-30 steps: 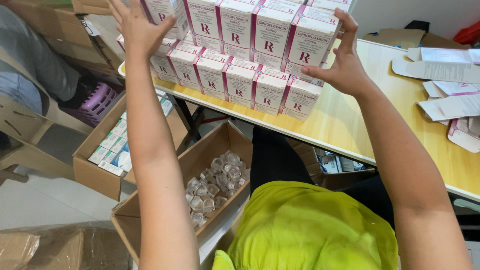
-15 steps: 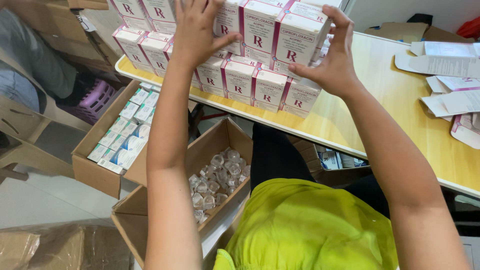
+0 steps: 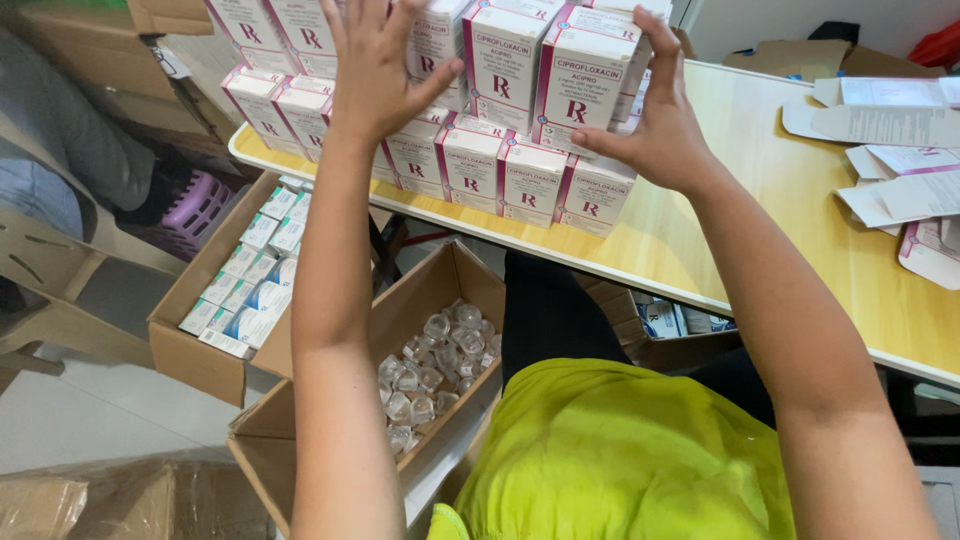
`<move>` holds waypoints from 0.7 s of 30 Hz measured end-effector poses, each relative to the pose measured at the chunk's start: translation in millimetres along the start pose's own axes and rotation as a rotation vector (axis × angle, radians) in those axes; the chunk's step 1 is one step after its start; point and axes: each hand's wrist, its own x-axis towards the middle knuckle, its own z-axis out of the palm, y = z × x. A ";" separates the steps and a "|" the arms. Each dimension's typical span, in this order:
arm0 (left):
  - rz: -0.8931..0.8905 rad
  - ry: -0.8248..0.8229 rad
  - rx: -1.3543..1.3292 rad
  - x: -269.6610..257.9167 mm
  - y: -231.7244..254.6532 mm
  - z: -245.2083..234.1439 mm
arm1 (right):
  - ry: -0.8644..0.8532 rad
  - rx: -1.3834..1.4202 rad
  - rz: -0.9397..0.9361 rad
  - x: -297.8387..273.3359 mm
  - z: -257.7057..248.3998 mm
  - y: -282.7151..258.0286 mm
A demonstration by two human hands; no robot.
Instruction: The person repeatedly picks up small clear plastic bottles and inserts them into white cardboard boxes with pink markings. The person folds the box flaps to close them and stacks the completed boxes on a table. The person also retrieves more bottles from a large cardboard box on the floor.
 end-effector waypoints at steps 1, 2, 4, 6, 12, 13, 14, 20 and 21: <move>0.018 0.036 0.016 2.6 7.3 0.3 | -0.001 -0.005 -0.018 1.3 -0.1 0.1; 0.056 0.039 0.010 6.0 14.6 0.6 | -0.002 0.006 -0.025 2.9 0.0 0.2; 0.126 0.040 -0.005 11.1 32.2 2.9 | -0.008 0.028 -0.034 3.0 1.0 -0.1; 0.145 -0.050 -0.064 16.3 47.8 5.3 | -0.035 0.151 0.032 4.0 0.5 -0.8; 0.208 -0.065 -0.047 23.3 70.9 5.5 | -0.055 0.130 0.085 7.5 -1.4 -3.5; 0.208 -0.056 -0.041 23.9 71.3 5.6 | -0.053 0.084 0.068 7.9 -1.4 -3.1; 0.212 -0.046 -0.043 24.3 71.2 5.7 | -0.059 0.099 0.056 8.3 -1.0 -2.4; 0.207 -0.033 -0.032 22.8 70.3 10.2 | -0.090 0.138 0.066 9.0 0.4 4.6; 0.203 -0.035 -0.029 23.0 70.6 10.8 | -0.084 0.095 0.039 9.7 0.5 5.7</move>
